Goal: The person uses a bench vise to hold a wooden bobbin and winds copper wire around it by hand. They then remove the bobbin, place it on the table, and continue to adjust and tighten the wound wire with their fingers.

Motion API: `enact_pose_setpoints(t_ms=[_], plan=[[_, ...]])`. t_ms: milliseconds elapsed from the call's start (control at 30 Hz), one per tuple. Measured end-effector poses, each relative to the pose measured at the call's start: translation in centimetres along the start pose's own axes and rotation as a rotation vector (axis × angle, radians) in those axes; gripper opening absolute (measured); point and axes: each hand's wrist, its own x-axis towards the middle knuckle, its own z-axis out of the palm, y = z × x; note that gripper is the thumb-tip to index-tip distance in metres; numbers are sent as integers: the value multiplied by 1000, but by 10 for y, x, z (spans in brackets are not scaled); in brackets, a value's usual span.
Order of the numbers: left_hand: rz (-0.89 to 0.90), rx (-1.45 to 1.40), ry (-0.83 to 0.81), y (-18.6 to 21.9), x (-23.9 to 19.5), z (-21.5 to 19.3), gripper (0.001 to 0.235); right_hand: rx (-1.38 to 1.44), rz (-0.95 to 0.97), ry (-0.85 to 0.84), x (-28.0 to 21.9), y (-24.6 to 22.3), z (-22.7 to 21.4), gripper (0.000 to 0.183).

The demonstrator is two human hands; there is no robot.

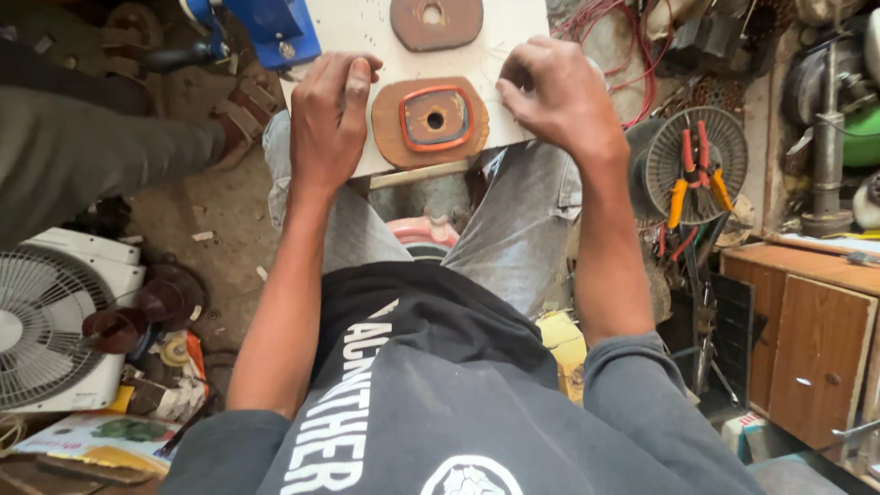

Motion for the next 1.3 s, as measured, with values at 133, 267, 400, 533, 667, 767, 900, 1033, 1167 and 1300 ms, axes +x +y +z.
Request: enact_pose_setpoints(t_ms=[133,267,400,533,667,767,900,1033,1167,1300], plan=[[-11,-55,0,9,6,-4,30,88,-135,61,-3,4,-15,11],[71,-16,-77,31,-6,-16,32,174,-79,154,-32,-13,-31,8],[150,202,-160,56,-23,-22,55,172,-147,258,-54,-44,-28,10],[127,285,-143,65,-18,-18,47,252,-113,233,-61,-65,-15,8],[138,263,-82,69,-11,-19,40,137,-85,188,-42,-54,-14,7],[104,224,-87,73,-16,-22,34,38,-120,154,-22,-25,-19,8],[89,197,-70,75,-23,-25,33,-19,-142,55,-9,-6,-18,11],[40,236,-111,68,-25,-23,43,67,-91,88,-9,-19,-19,13],[74,317,-206,62,-21,-14,72,166,-224,56,-7,-52,-14,21],[55,335,-217,60,-19,-6,79,67,-393,-59,4,-76,-13,33]])
